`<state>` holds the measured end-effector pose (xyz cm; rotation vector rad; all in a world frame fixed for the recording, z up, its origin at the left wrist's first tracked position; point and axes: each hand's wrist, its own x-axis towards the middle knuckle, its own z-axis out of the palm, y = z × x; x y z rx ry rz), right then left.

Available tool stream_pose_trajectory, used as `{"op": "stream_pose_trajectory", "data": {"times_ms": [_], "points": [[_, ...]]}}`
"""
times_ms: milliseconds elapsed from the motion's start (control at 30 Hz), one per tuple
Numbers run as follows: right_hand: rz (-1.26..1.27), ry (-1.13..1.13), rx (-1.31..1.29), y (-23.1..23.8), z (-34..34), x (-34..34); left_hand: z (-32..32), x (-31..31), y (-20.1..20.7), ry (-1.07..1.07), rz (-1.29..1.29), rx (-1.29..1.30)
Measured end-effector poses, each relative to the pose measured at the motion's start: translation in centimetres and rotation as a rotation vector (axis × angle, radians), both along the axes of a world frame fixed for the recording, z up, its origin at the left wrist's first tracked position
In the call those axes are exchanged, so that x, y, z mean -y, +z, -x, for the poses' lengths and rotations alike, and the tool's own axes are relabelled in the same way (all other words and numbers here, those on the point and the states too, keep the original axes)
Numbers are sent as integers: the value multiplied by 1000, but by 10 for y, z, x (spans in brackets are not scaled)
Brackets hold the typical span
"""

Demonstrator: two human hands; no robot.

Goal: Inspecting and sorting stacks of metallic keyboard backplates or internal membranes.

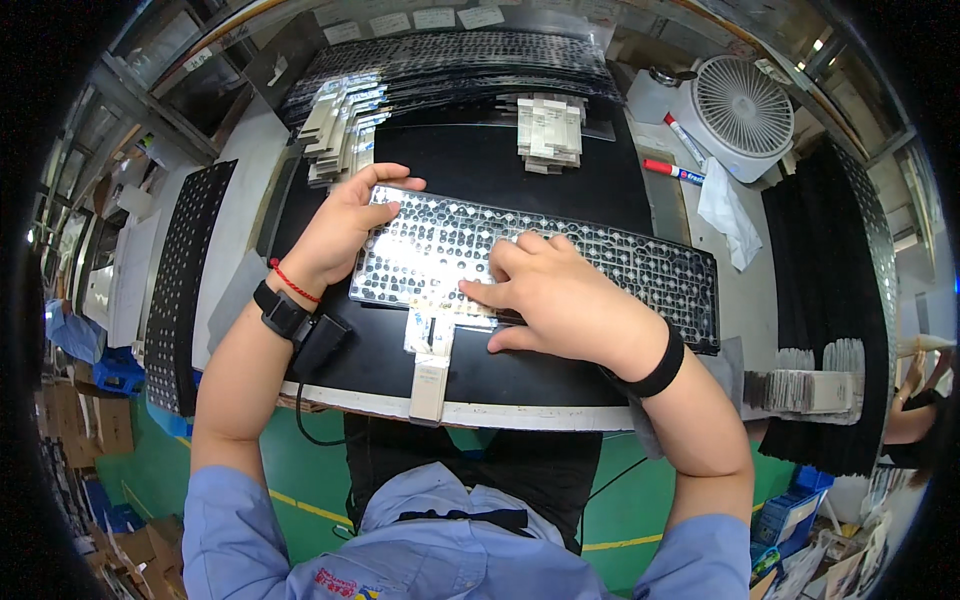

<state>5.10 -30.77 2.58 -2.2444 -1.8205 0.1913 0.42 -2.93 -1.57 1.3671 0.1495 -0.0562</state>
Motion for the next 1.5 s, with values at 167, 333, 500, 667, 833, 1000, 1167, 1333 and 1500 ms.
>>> {"op": "stream_pose_trajectory", "data": {"times_ms": [167,333,500,667,833,1000,1167,1333,1500], "points": [[-30,47,-72,-4,-6,-2,-1,-1,-1,-12,-1,-6],[-28,457,-718,-5,-13,1,-1,0,0,-18,13,-8],[-47,331,-835,-1,-11,-1,-1,-2,1,-28,0,-9],[-238,-182,-392,-5,-23,0,-1,-6,7,-79,57,-34],[-181,-386,-78,-14,-38,12,1,-25,11,-236,124,47],[-85,-496,-208,-16,-63,26,0,-24,8,-235,71,78],[-147,-483,-304,-20,-75,30,-2,-18,6,-141,28,75],[-182,-494,-331,-29,-82,34,-3,-17,0,-65,-48,51],[-177,-530,-477,-30,-90,36,-5,-19,-5,-16,-87,59]]}}
